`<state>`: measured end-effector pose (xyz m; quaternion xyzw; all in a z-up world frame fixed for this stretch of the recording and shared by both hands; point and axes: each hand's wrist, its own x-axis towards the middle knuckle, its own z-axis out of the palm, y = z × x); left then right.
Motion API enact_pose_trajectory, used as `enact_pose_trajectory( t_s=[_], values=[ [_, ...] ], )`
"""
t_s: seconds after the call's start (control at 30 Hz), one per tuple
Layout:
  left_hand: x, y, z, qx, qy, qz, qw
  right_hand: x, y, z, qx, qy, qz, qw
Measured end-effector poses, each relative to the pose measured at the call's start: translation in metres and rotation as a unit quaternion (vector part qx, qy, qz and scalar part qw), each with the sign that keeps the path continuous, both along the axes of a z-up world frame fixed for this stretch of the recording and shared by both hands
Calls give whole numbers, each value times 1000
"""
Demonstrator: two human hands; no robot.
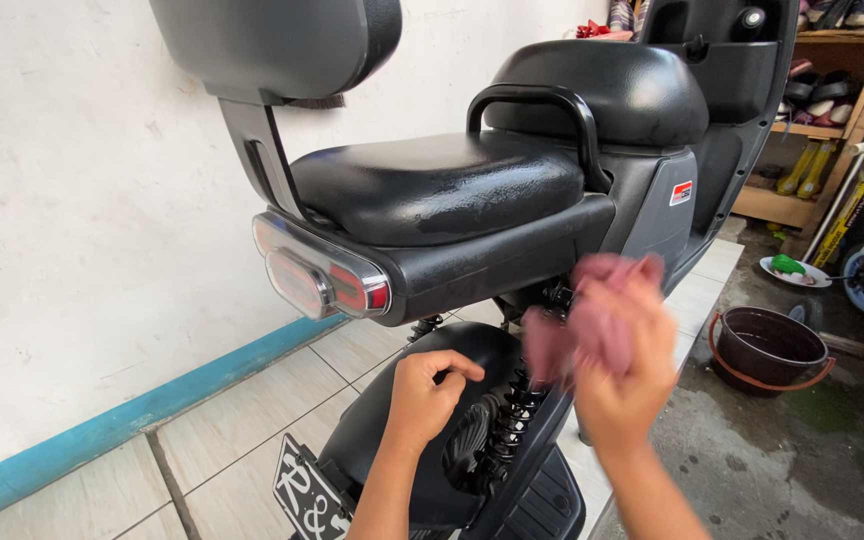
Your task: The person wipes the rear suspension, seat, and body panels of a scooter using a cloth. They dip the cloth in a bucket of water and continue wiping the scooter's surfaces.
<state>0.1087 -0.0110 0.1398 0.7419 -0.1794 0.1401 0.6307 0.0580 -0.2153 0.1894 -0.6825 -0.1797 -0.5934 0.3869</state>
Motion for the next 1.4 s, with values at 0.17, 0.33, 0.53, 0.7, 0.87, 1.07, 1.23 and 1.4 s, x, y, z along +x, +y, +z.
enact_pose_trajectory(
  t_s=[0.17, 0.33, 0.53, 0.7, 0.87, 1.07, 1.23, 1.4],
  values=[
    [-1, -2, 1, 17, 8, 20, 1000, 30, 19, 76, -92, -17, 22, 995],
    [0, -5, 2, 17, -49, 30, 998, 66, 20, 70, -95, -38, 35, 994],
    [-15, -11, 8, 52, -183, 103, 976, 105, -30, 57, -18, 46, 34, 998],
    [-76, -27, 50, 101, -433, 213, 870, 81, 9, 65, 2, 24, -23, 999],
    [-112, -15, 107, 73, -504, 368, 778, 9, 82, 98, -61, -51, 10, 997],
    [-88, 26, 141, -76, -456, 310, 831, -17, 109, 174, -210, -94, 28, 973],
    [-76, 24, 140, -169, -439, 229, 852, -16, 133, 211, -305, 52, -27, 950],
    [-79, 34, 144, -260, -376, 196, 868, -48, 132, 178, -312, -157, 23, 937]
  ],
)
